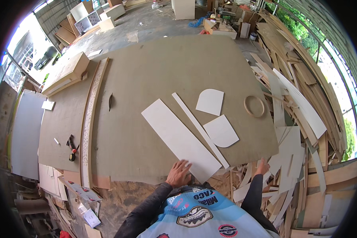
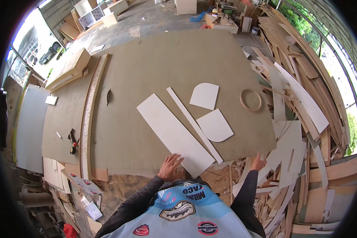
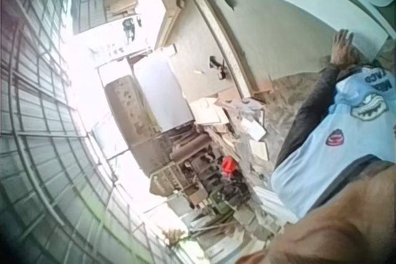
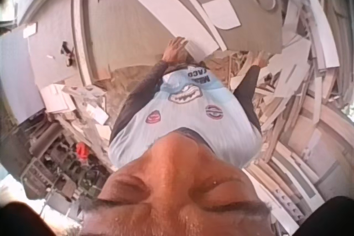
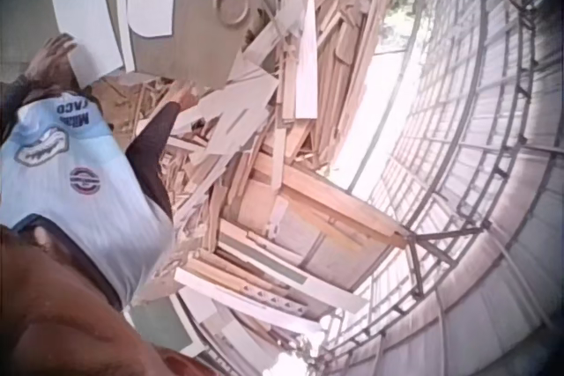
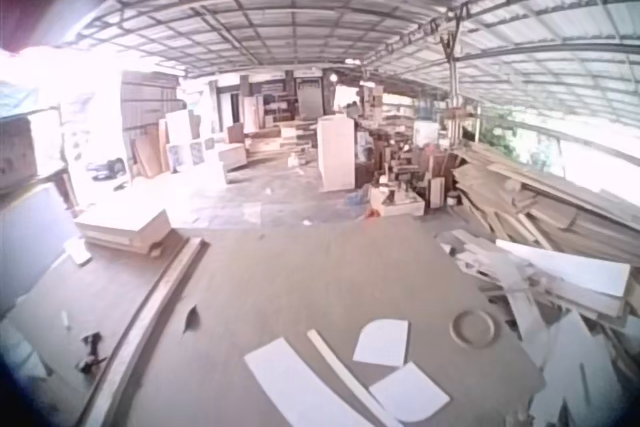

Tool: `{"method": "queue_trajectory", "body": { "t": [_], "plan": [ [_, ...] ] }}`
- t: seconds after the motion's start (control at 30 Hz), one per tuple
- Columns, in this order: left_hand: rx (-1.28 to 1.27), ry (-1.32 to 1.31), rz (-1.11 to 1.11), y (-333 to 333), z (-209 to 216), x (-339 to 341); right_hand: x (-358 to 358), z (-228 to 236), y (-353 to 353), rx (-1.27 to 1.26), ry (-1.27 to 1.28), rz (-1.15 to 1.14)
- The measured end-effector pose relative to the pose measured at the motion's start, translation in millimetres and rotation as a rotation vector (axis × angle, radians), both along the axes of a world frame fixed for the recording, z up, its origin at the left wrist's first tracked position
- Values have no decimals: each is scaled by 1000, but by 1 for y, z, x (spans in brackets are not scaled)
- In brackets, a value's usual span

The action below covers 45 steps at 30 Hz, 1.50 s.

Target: The person measures and marks a wooden board, hammers a nail into a wooden frame, and uses snips to cut several small wooden strips while working at a large table.

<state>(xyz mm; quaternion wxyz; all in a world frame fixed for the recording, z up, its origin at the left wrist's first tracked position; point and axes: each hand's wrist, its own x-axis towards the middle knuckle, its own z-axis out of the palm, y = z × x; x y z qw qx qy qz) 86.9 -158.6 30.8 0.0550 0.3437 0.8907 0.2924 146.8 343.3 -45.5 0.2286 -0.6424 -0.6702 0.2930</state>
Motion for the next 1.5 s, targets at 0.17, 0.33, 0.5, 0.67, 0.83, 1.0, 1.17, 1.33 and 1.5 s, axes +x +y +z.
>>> {"method": "queue_trajectory", "body": {
  "t": [0.17,0.33,0.5,0.67,0.83,1.0,1.17,1.33,1.5],
  "plan": [
    [-180,-29,25,2,7,-15,-18,-37,21,-635,766,121],
    [-327,-8,96,6,-6,0,-28,-35,-5,-460,814,-24],
    [-306,21,119,11,-17,10,-10,-36,-8,-329,799,-31],
    [-376,43,154,7,-15,16,-25,51,-82,355,-16,28],
    [-326,62,155,9,-21,12,-52,58,-162,469,210,941],
    [-127,36,180,3,0,1,-77,62,-233,383,-51,1141],
    [338,-266,876,21,-18,-20,-84,51,-258,377,-59,1182],
    [793,-499,1321,35,-26,-77,-93,53,-296,262,127,1161],
    [785,-387,1365,-33,-50,-151,-100,32,-348,23,383,1175]
  ]
}}
